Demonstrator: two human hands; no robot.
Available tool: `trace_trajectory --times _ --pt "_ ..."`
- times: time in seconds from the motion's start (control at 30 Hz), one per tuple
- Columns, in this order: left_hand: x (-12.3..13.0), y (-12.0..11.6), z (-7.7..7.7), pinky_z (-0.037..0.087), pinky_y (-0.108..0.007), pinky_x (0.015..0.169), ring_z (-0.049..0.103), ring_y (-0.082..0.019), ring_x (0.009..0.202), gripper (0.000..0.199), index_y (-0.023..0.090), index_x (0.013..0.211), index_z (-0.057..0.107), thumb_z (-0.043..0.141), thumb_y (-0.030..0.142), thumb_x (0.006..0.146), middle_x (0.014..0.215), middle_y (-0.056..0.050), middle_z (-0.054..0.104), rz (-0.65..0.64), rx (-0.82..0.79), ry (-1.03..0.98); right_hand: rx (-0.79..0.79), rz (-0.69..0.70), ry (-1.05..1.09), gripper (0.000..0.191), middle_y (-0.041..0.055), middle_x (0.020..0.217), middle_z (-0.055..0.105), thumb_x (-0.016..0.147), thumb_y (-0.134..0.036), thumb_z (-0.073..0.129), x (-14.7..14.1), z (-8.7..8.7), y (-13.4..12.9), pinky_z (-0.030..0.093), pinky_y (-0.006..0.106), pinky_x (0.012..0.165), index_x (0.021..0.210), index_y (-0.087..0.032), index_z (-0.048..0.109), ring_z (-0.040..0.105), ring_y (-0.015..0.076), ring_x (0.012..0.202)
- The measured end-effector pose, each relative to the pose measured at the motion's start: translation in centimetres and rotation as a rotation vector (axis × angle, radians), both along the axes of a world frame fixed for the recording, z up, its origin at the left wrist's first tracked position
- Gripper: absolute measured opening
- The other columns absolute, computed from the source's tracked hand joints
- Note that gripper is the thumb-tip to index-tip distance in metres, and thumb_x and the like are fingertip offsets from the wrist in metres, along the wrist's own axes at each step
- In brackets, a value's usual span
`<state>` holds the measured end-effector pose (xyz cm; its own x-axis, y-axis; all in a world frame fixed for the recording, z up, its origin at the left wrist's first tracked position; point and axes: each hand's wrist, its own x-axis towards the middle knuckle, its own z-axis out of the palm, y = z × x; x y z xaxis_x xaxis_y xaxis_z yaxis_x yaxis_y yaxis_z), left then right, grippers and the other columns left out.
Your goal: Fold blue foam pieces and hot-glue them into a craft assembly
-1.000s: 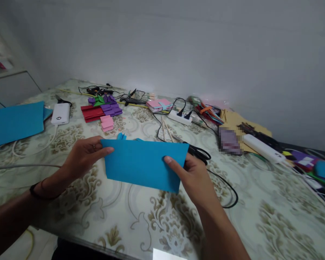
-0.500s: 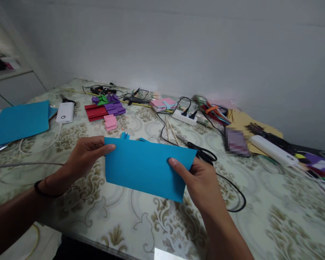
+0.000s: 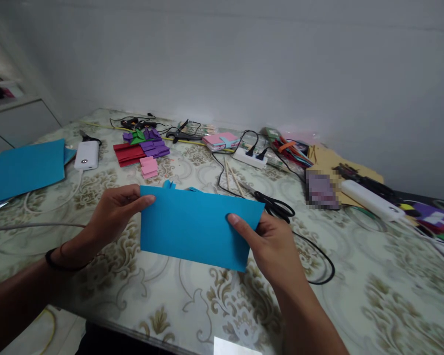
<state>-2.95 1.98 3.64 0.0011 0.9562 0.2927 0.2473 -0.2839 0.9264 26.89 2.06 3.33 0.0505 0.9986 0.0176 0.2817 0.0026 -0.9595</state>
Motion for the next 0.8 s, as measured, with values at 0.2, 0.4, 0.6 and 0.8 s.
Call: trace_trajectory --times 0.2,0.4,0.6,0.8 --pt "-0.1 -0.1 0.0 0.018 -0.026 0.049 0.022 -0.008 0.054 0.051 0.018 0.057 0.042 0.076 0.04 0.087 0.055 0.006 0.028 0.013 0.015 0.016 0.025 0.002 -0.023 0.048 -0.0001 0.057 0.056 0.07 -0.06 0.085 0.2 -0.2 -0.1 0.041 0.027 0.048 0.059 -0.021 0.06 0.045 0.0142 0.053" --pt "-0.3 -0.1 -0.3 0.023 -0.024 0.049 0.032 -0.008 0.054 0.043 0.017 0.062 0.056 0.079 0.042 0.088 0.057 0.005 0.039 -0.046 -0.001 -0.033 0.034 0.014 -0.047 0.048 -0.0006 0.057 0.053 0.071 -0.06 0.084 0.1 0.0 -0.2 0.04 0.027 0.047 0.058 -0.021 0.058 0.044 0.0137 0.052" --pt "-0.9 -0.4 -0.1 0.046 -0.022 0.058 0.063 -0.014 0.071 0.036 0.025 0.121 0.079 0.083 0.037 0.087 0.091 -0.004 0.077 -0.12 0.067 0.107 0.021 0.088 -0.095 0.047 0.001 0.059 0.057 0.076 -0.059 0.08 0.2 0.2 -0.3 0.039 0.026 0.047 0.061 -0.019 0.061 0.046 0.0142 0.054" --pt "-1.1 -0.6 0.2 0.053 -0.025 0.065 0.072 -0.019 0.078 0.024 0.024 0.111 0.083 0.078 0.037 0.091 0.097 -0.006 0.083 -0.169 0.09 0.333 0.035 0.1 -0.142 0.042 0.0023 0.06 0.063 0.077 -0.057 0.078 0.1 0.6 -0.3 0.045 0.028 0.049 0.064 -0.019 0.066 0.053 0.0168 0.055"
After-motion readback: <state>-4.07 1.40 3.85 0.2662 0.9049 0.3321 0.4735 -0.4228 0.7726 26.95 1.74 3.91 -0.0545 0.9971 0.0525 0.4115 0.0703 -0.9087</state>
